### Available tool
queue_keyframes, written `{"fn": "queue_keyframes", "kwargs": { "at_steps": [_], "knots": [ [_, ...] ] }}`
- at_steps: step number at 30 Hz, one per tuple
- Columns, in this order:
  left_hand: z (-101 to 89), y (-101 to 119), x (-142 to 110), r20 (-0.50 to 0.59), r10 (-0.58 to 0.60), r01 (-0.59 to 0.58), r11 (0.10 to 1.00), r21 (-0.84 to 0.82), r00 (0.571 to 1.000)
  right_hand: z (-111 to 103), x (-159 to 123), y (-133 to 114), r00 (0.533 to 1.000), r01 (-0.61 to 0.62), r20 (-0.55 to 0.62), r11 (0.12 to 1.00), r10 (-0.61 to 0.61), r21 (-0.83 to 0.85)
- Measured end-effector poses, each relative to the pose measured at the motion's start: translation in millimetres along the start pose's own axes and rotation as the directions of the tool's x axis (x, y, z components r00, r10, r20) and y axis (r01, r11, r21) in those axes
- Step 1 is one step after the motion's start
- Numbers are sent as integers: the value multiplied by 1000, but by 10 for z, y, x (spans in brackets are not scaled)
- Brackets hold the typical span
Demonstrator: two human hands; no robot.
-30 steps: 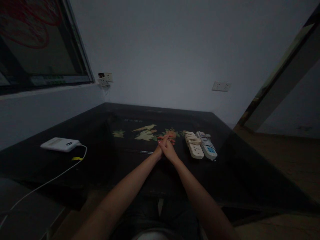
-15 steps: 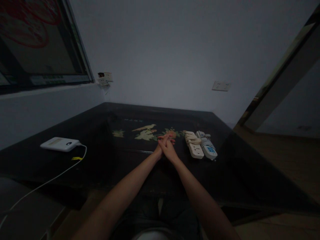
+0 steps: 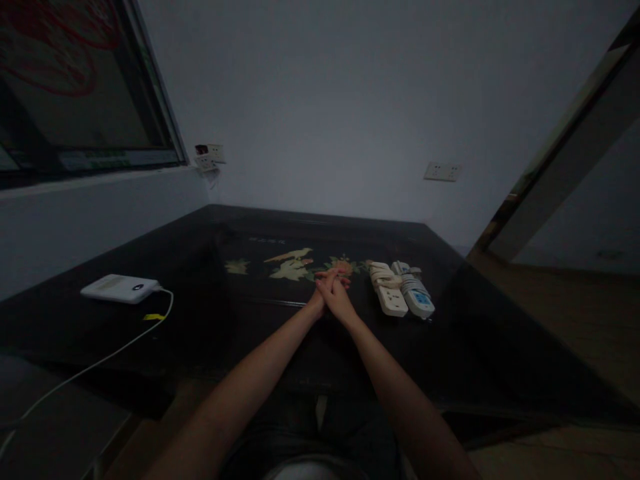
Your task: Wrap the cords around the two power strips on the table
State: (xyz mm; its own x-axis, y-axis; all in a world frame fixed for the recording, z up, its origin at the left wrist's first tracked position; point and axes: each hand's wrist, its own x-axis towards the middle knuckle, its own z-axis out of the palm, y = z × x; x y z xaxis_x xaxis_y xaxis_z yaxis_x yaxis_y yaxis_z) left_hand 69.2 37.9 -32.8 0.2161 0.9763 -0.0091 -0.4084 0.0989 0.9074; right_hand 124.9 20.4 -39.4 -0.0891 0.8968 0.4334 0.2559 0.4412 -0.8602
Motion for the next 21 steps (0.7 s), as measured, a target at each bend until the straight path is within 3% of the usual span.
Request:
{"fn": "queue_keyframes", "kwargs": {
  "at_steps": [21],
  "knots": [
    [-46, -54, 58, 27, 28, -28, 1000, -2, 999, -15, -6, -10, 1000, -8, 2, 1000, 8, -2]
  ]
}}
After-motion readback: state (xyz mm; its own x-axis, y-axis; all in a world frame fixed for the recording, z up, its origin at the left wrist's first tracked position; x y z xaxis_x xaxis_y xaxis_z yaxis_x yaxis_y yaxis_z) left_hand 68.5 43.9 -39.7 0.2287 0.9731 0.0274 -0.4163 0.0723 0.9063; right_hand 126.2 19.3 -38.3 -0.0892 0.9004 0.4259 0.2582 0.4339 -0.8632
